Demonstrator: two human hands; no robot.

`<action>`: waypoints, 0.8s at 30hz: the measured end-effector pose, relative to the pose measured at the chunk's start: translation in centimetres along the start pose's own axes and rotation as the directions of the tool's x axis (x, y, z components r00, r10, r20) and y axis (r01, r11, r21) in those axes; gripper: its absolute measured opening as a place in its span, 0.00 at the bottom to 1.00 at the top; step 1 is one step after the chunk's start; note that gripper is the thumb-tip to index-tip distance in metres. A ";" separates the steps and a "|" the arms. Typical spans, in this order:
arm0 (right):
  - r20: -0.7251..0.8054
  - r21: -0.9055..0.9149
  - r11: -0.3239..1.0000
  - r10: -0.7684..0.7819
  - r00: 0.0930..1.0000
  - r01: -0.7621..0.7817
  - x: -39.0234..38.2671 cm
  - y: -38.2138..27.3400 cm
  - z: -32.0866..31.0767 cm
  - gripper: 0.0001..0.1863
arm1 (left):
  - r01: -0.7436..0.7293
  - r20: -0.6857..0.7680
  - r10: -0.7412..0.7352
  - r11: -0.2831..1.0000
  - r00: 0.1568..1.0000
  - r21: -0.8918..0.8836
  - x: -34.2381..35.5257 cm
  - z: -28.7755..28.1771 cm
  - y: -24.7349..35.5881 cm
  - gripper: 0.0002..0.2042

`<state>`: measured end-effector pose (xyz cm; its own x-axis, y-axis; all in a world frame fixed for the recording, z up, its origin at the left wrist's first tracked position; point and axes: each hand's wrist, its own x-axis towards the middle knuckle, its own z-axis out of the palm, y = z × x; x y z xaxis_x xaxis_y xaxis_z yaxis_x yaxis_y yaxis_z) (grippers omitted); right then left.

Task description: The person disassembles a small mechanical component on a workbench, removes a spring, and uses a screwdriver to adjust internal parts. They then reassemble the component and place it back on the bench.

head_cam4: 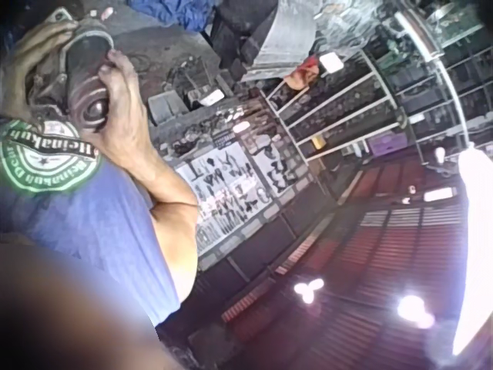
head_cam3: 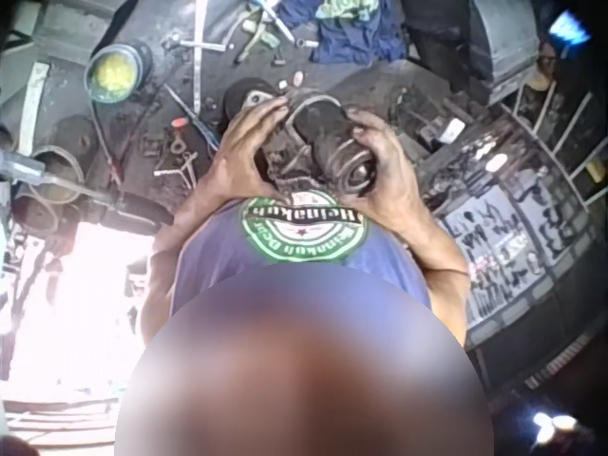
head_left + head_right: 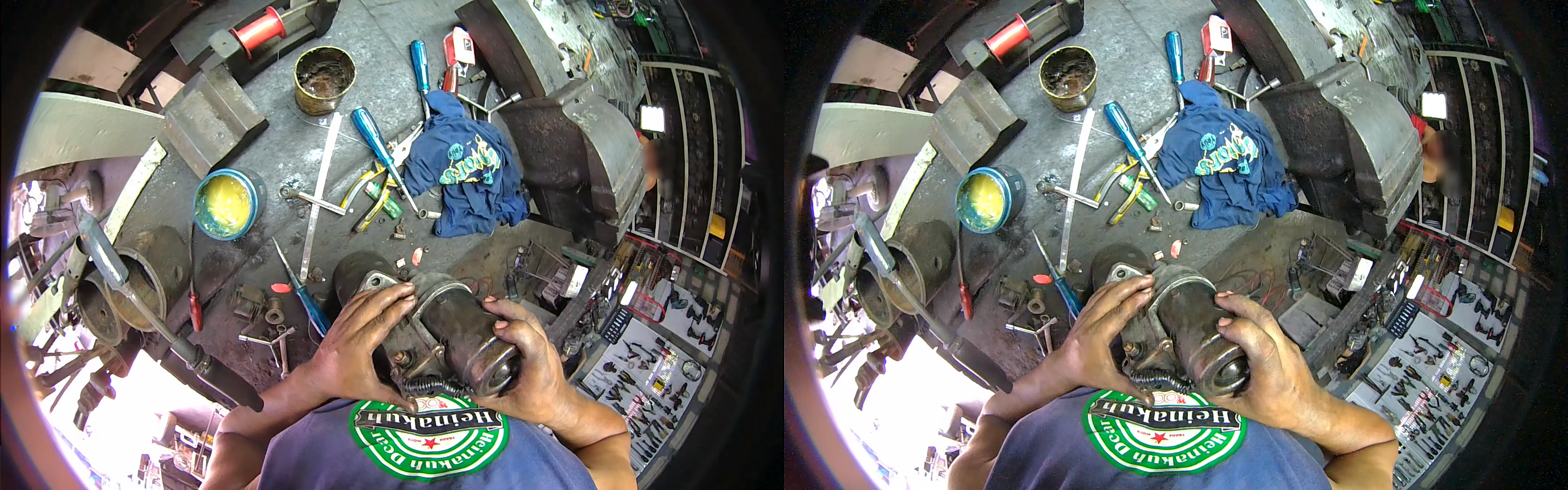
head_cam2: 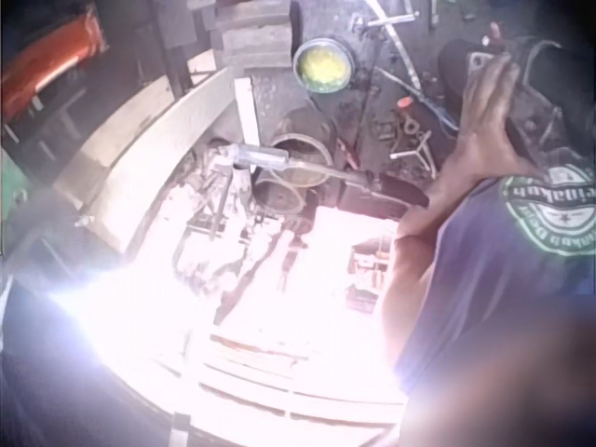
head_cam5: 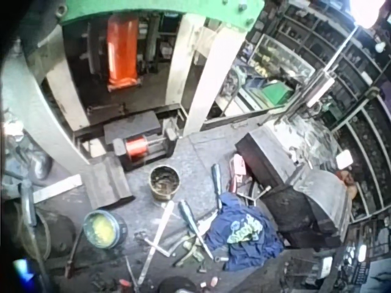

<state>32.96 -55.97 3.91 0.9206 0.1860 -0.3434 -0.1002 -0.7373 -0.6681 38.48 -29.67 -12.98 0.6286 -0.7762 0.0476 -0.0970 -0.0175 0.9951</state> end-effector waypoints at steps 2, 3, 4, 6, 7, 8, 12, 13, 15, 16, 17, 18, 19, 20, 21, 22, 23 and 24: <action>-0.014 -0.012 1.000 -0.014 1.000 0.014 0.0 0.1 0.0 0.59 | -0.011 0.010 0.012 0.998 1.000 -0.059 -0.1 -0.3 0.3 0.74; -0.023 -0.018 1.000 -0.021 1.000 0.020 0.0 0.1 0.0 0.58 | -0.018 0.016 0.019 0.996 1.000 -0.087 -0.1 -0.3 0.4 0.75; -0.026 -0.027 0.999 -0.019 0.999 0.018 0.0 0.1 0.0 0.58 | -0.014 0.038 0.018 0.993 0.999 -0.117 -0.1 -0.2 0.7 0.76; -0.046 -0.016 0.999 -0.048 0.998 0.048 -0.1 0.0 0.0 0.54 | -0.043 0.000 0.043 0.992 0.999 -0.121 0.0 0.2 1.1 0.76; -0.055 0.003 0.999 -0.041 0.998 0.041 -0.1 0.0 0.0 0.52 | -0.058 -0.019 0.056 0.991 0.998 -0.121 0.1 0.5 1.4 0.75; -0.066 -0.005 0.998 -0.060 0.996 0.060 -0.1 -0.1 0.1 0.51 | -0.057 -0.033 0.054 0.990 0.998 -0.126 0.1 0.7 1.6 0.74; -0.115 -0.014 0.995 -0.095 0.989 0.094 0.0 -0.1 0.3 0.49 | -0.039 -0.044 0.037 0.998 0.998 -0.039 0.1 1.0 2.7 0.73; -0.125 -0.026 0.994 -0.106 0.986 0.104 0.1 -0.1 0.4 0.48 | -0.040 -0.083 0.035 0.997 0.996 -0.063 -0.1 1.0 3.2 0.73; -0.141 -0.056 0.991 -0.129 0.982 0.122 -0.1 -0.1 0.3 0.48 | -0.050 -0.170 0.030 0.992 0.985 -0.114 -0.4 1.2 4.3 0.72; -0.118 -0.032 0.996 -0.091 0.989 0.088 -0.3 -0.2 0.2 0.54 | -0.139 -0.247 0.117 0.988 0.962 -0.074 -0.4 1.7 5.0 0.69; -0.112 -0.027 0.995 -0.096 0.989 0.093 -0.5 -0.2 0.1 0.57 | -0.174 -0.238 0.171 0.985 0.956 0.009 -0.3 1.8 5.6 0.68; -0.111 -0.024 0.996 -0.090 0.990 0.088 -0.8 -0.3 -0.1 0.60 | -0.211 -0.225 0.227 0.973 0.947 0.095 -0.1 1.8 6.2 0.68; -0.111 -0.021 0.996 -0.088 0.990 0.086 -1.1 -0.4 -0.3 0.63 | -0.224 -0.210 0.257 0.960 0.943 0.170 0.0 1.7 6.8 0.67; -0.082 -0.028 0.994 -0.111 0.990 0.109 -1.4 -0.4 -0.8 0.71 | -0.155 -0.203 0.194 0.968 0.960 0.195 0.0 1.7 7.6 0.66; -0.087 0.006 0.997 -0.079 0.993 0.080 -1.7 -0.3 -1.1 0.74 | -0.161 -0.220 0.208 0.964 0.953 0.213 0.2 1.8 8.3 0.66; -0.112 0.015 0.994 -0.102 0.988 0.104 -1.9 0.1 -1.5 0.75 | -0.140 -0.239 0.193 0.965 0.952 0.220 0.4 1.8 9.0 0.67; -0.148 0.044 0.989 -0.135 0.980 0.143 -1.9 0.5 -1.8 0.77 | -0.119 -0.258 0.177 0.967 0.950 0.225 0.6 1.8 9.7 0.67; -0.209 0.101 0.974 -0.179 0.961 0.204 -2.0 1.0 -1.8 0.75 | -0.130 -0.268 0.214 0.945 0.939 0.299 0.8 1.7 10.4 0.66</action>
<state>31.73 -58.21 5.10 0.9818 0.1756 -0.0727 0.0516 -0.6146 -0.7872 36.63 -31.57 -2.78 0.7765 -0.5641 0.2807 -0.4041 -0.1039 0.9088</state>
